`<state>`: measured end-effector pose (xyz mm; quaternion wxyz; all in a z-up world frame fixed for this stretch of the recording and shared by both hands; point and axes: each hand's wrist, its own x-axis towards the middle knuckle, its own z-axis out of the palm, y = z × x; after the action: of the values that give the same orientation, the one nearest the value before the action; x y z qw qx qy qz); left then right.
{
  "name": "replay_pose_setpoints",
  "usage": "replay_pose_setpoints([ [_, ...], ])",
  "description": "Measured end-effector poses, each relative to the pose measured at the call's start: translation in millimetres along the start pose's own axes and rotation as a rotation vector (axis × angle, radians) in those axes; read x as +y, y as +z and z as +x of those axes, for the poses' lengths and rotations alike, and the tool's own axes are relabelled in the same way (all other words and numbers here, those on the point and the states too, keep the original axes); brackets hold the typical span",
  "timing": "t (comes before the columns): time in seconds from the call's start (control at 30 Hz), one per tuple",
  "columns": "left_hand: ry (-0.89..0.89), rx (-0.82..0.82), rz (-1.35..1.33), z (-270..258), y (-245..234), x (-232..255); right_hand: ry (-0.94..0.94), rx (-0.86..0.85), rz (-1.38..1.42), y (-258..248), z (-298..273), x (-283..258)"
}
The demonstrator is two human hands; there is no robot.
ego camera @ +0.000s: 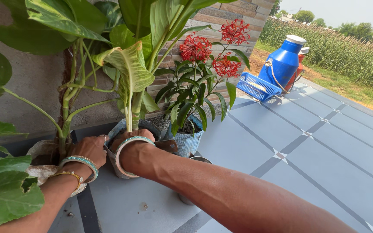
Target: The person loosens soil around two potted plants on a tiled balcony using a small hand tool. They repeatedly insert the tool into the soil, rotate it, and adjust the plants' positions while working.
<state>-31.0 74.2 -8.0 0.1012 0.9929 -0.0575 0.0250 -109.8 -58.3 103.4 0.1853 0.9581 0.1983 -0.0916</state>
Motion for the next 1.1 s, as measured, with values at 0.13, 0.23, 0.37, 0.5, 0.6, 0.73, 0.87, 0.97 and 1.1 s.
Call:
replay_pose_setpoints([
  [0.13,0.276,-0.096,0.399,-14.5,-4.7,0.8,0.027,-0.005,-0.043,-11.7,-19.1,8.7],
  [0.23,0.495,-0.037,0.516,-14.8,3.7,-7.8,0.022,-0.005,-0.069,-14.8,-29.2,14.7],
  [0.37,0.726,0.109,0.475,-1.4,10.5,-10.9,0.015,0.016,-0.087,-17.8,-35.3,23.4],
  [0.5,0.428,-0.116,0.275,-1.9,-1.0,1.9,0.064,0.036,-0.032,-25.4,-38.7,24.9],
  [0.6,0.678,-0.039,0.377,-5.6,-11.9,6.2,0.061,0.012,-0.038,-26.2,-41.0,29.7],
  [0.73,0.679,-0.165,0.376,-10.8,-18.2,6.1,0.069,0.073,-0.054,-24.4,-41.6,33.9],
  [0.87,0.595,-0.020,0.254,-13.9,-20.2,-1.8,0.013,0.013,-0.152,-37.5,-47.6,42.3],
  [0.97,0.418,0.088,0.121,-12.0,-26.6,1.8,-0.020,0.016,-0.158,-38.6,-45.2,54.2],
  [1.1,0.238,0.196,-0.085,-1.1,-33.9,22.5,0.003,0.000,-0.159,-7.6,-5.7,68.7],
])
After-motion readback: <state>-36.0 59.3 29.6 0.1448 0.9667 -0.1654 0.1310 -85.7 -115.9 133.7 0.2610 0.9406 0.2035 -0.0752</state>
